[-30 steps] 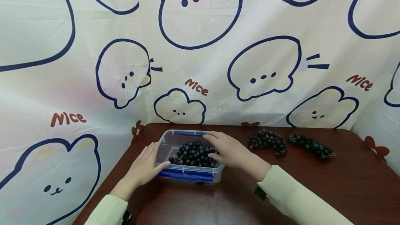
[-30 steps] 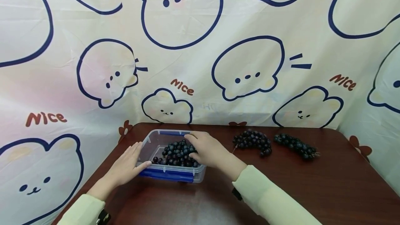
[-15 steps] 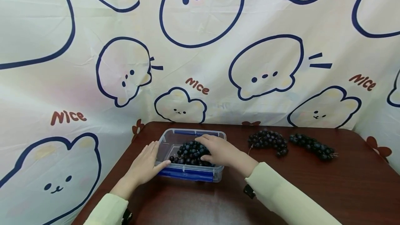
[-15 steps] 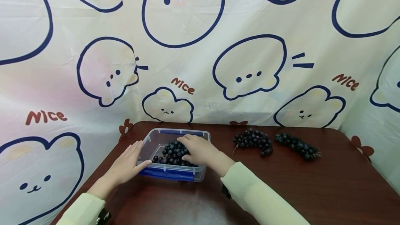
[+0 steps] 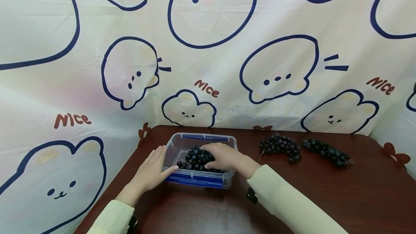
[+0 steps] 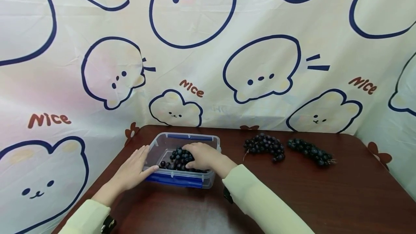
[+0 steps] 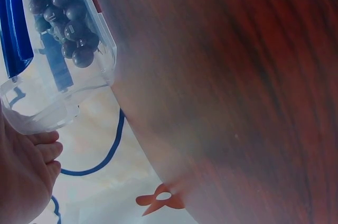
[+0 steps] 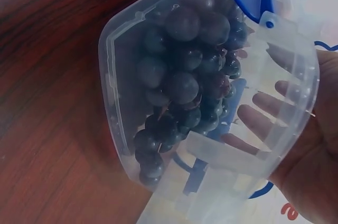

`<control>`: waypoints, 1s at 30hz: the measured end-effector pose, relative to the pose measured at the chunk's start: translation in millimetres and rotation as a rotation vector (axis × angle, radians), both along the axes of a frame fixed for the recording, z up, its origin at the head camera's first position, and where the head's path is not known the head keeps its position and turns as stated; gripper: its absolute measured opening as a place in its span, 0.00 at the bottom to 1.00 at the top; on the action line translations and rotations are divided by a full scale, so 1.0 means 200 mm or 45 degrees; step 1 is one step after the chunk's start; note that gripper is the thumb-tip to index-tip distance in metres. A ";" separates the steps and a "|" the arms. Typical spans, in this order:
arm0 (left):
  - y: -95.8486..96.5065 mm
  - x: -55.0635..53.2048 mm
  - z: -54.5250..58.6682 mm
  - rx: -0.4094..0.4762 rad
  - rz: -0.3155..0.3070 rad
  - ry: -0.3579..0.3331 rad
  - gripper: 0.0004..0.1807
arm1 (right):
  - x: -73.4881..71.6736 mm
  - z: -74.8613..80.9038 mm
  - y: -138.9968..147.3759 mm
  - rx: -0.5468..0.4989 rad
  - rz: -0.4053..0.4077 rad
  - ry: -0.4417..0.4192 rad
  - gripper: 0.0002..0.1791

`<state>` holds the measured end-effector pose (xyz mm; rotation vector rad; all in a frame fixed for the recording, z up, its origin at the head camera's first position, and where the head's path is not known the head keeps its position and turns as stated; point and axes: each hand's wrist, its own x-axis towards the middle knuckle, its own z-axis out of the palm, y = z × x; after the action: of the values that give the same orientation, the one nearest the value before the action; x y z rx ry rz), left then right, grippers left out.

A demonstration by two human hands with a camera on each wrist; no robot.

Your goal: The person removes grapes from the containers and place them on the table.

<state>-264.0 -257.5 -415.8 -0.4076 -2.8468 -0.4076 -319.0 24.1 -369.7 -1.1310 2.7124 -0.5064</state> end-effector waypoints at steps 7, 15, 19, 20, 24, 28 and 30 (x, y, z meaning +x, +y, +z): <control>0.00 -0.01 0.00 0.002 0.004 0.002 0.52 | -0.02 0.00 -0.04 0.039 0.034 -0.056 0.35; 0.00 -0.01 -0.01 -0.009 0.005 -0.002 0.51 | -0.03 -0.01 -0.10 0.135 0.059 -0.054 0.34; 0.00 -0.01 -0.01 -0.007 0.004 -0.004 0.51 | -0.02 -0.01 -0.11 0.178 0.061 -0.030 0.32; 0.00 -0.01 0.00 -0.007 0.004 -0.004 0.51 | -0.02 -0.01 -0.12 0.184 0.060 -0.025 0.32; 0.00 -0.01 0.00 -0.004 0.003 -0.001 0.51 | -0.01 -0.02 -0.13 0.193 0.054 -0.021 0.32; 0.00 -0.01 0.00 -0.007 0.004 0.006 0.51 | -0.01 -0.02 -0.14 0.204 0.038 -0.025 0.32; 0.00 0.00 -0.01 -0.006 0.004 0.009 0.51 | -0.02 -0.03 -0.15 0.216 0.032 -0.021 0.32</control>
<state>-265.0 -257.3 -416.9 -0.4050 -2.8417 -0.3981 -322.3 -5.2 -374.9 -1.1099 2.6640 -0.2748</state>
